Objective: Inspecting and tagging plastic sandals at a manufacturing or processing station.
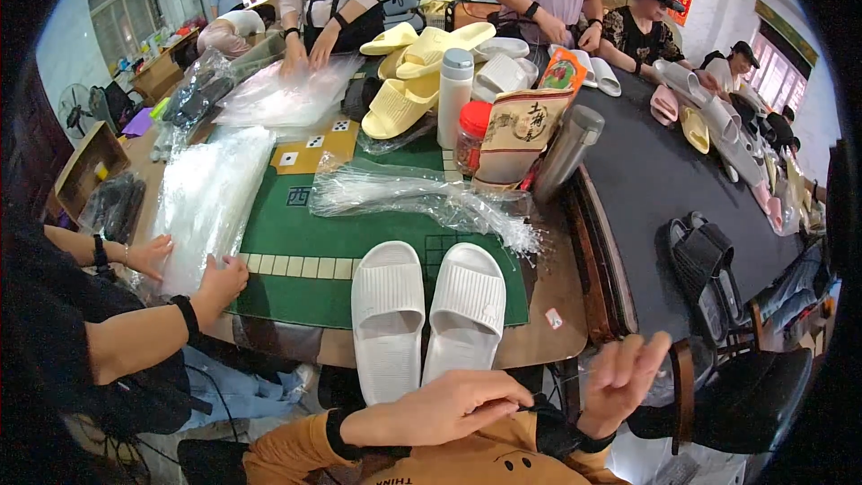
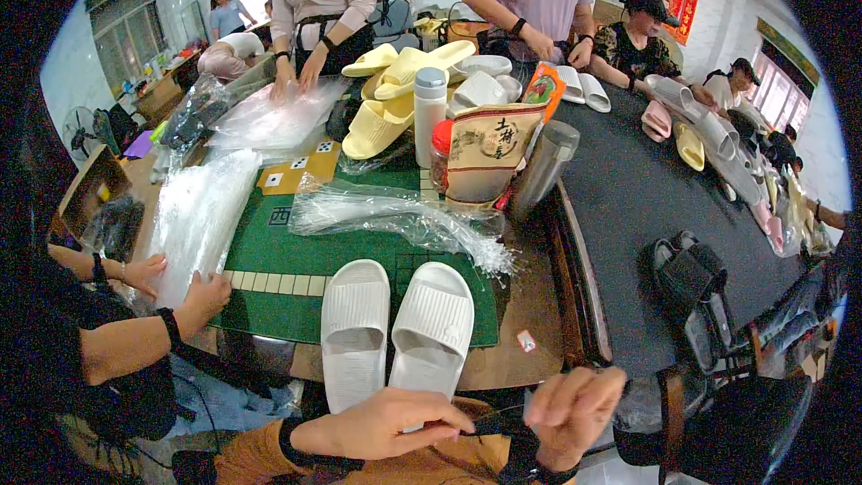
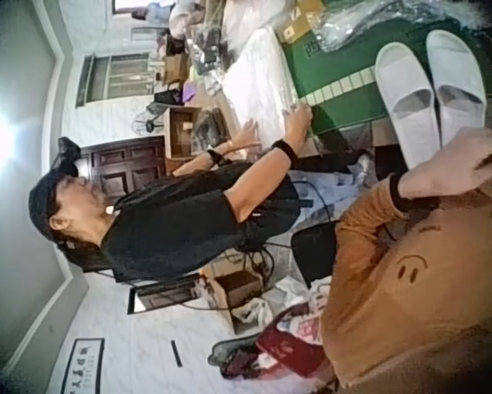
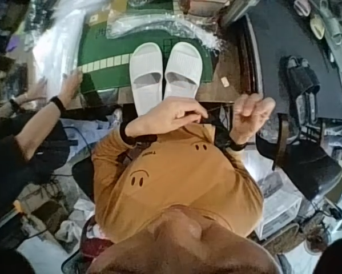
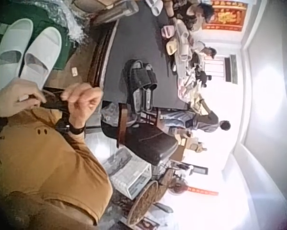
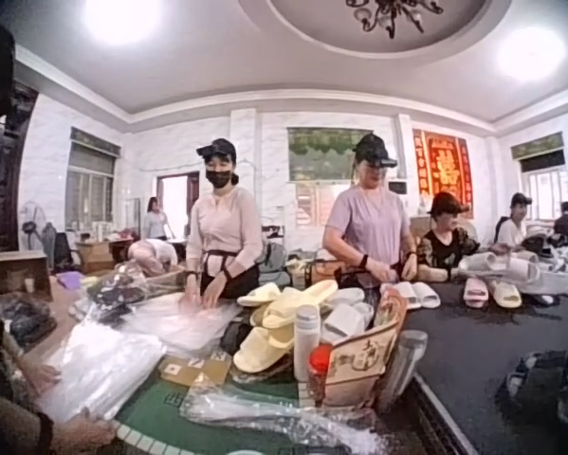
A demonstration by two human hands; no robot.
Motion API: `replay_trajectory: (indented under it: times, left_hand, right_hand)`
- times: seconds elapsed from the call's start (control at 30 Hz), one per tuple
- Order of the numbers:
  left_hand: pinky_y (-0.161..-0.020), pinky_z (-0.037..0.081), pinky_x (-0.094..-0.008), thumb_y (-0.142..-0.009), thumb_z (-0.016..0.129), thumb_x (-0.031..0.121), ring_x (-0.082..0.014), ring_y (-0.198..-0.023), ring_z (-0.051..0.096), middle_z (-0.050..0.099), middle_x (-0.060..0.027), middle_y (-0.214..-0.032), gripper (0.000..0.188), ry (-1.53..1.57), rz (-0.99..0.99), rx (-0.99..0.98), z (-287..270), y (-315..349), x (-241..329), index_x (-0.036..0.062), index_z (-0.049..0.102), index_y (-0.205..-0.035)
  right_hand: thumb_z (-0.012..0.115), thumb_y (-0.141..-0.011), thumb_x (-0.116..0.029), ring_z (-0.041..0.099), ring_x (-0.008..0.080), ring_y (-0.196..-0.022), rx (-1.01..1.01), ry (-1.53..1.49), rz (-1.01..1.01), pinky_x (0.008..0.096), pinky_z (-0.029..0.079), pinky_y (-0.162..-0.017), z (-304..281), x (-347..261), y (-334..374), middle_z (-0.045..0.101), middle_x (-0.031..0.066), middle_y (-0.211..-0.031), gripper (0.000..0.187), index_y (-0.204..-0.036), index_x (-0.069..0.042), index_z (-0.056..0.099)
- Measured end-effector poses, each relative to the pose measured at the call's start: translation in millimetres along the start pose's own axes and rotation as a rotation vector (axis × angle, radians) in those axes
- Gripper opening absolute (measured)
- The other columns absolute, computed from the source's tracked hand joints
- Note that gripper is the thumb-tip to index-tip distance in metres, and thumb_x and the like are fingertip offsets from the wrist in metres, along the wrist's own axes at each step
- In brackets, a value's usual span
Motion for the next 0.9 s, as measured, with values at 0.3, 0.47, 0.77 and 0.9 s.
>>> replay_trajectory:
  times: [0.3, 0.47, 0.77, 0.9]
  left_hand:
    - [-0.072, 0.053, -0.0367, -0.08, 0.058, 0.003, -0.0273, -0.085, 0.063, 0.058, -0.0084, -0.1, 0.031, -0.849, 0.123, 0.092, -38, 43, 20, 0.0066, 0.061, -0.111]
    - [-0.072, 0.053, -0.0389, -0.079, 0.057, 0.003, -0.0287, -0.085, 0.063, 0.058, -0.008, -0.1, 0.031, -0.828, -0.045, -0.132, -36, 57, -10, 0.0075, 0.061, -0.109]
    - [-0.083, 0.049, -0.0424, -0.091, 0.053, 0.014, -0.0354, -0.097, 0.061, 0.063, -0.0146, -0.104, 0.023, -0.354, -0.191, -0.427, -21, 60, -75, 0.0053, 0.058, -0.112]
    - [-0.084, 0.049, -0.0427, -0.093, 0.052, 0.015, -0.0369, -0.096, 0.061, 0.064, -0.0168, -0.104, 0.021, -0.177, -0.212, -0.511, -14, 65, -85, 0.0043, 0.06, -0.11]
  right_hand:
    - [0.064, -0.088, -0.005, 0.034, 0.0109, -0.064, 0.077, 0.157, -0.087, 0.0196, 0.03, -0.05, -42, -31, -23, 0.036, 0.0036, -0.08, 0.027, -0.087, -0.009, 0.037]
    - [0.059, -0.088, -0.003, 0.041, 0.0115, -0.06, 0.094, 0.227, 0.084, 0.0212, 0.033, -0.048, -30, 15, -23, 0.043, 0.0037, -0.075, 0.015, -0.085, -0.007, 0.045]
    - [0.055, -0.095, -0.001, 0.063, 0.0123, -0.08, -0.422, 0.386, 0.816, 0.0237, 0.049, -0.067, -10, 103, 14, 0.063, 0.007, -0.089, 0.007, -0.1, -0.001, 0.059]
    - [0.055, -0.095, -0.003, 0.062, 0.0121, -0.08, -0.494, 0.483, 0.866, 0.0248, 0.049, -0.07, -9, 124, 25, 0.064, 0.0071, -0.097, 0.007, -0.1, -0.001, 0.059]
Point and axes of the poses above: each hand's wrist, its own y-axis away from the middle knuckle, its own z-axis out of the palm, x = y × z, the point moved 4 cm from there along -y, towards the middle knuckle
